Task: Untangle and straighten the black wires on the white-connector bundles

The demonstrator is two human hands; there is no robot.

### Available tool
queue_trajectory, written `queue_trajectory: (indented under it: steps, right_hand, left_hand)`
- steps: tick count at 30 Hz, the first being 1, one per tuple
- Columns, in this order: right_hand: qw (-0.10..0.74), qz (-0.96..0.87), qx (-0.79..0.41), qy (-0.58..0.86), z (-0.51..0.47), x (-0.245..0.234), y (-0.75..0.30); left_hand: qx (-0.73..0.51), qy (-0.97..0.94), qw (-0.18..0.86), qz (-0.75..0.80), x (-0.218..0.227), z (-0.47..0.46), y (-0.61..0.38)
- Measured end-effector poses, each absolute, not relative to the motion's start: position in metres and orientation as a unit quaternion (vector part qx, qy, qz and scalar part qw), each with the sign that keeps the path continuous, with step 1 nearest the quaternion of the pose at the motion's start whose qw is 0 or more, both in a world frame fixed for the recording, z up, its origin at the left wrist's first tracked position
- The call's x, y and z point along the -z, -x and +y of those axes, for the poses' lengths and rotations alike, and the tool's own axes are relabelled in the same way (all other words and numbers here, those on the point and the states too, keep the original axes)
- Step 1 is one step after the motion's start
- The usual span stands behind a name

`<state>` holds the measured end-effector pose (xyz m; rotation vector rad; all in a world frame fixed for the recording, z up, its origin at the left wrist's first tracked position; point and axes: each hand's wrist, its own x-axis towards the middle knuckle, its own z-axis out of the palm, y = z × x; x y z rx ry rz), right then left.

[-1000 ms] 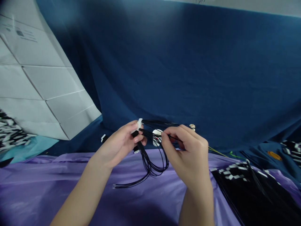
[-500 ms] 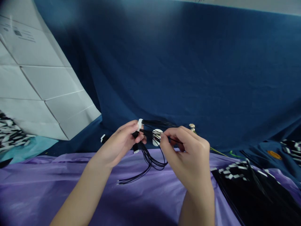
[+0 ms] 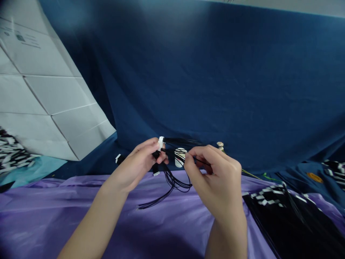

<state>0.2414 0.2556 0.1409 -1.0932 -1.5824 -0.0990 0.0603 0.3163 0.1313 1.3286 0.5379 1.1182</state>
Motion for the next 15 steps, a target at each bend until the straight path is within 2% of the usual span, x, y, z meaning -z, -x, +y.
queue_trajectory:
  steps: [15]
  right_hand:
    - [0.568,-0.674,0.044,0.469,0.2553,-0.1433,-0.2398]
  left_hand:
    - [-0.48,-0.578,0.617,0.234,-0.1335,0.3157,-0.0607]
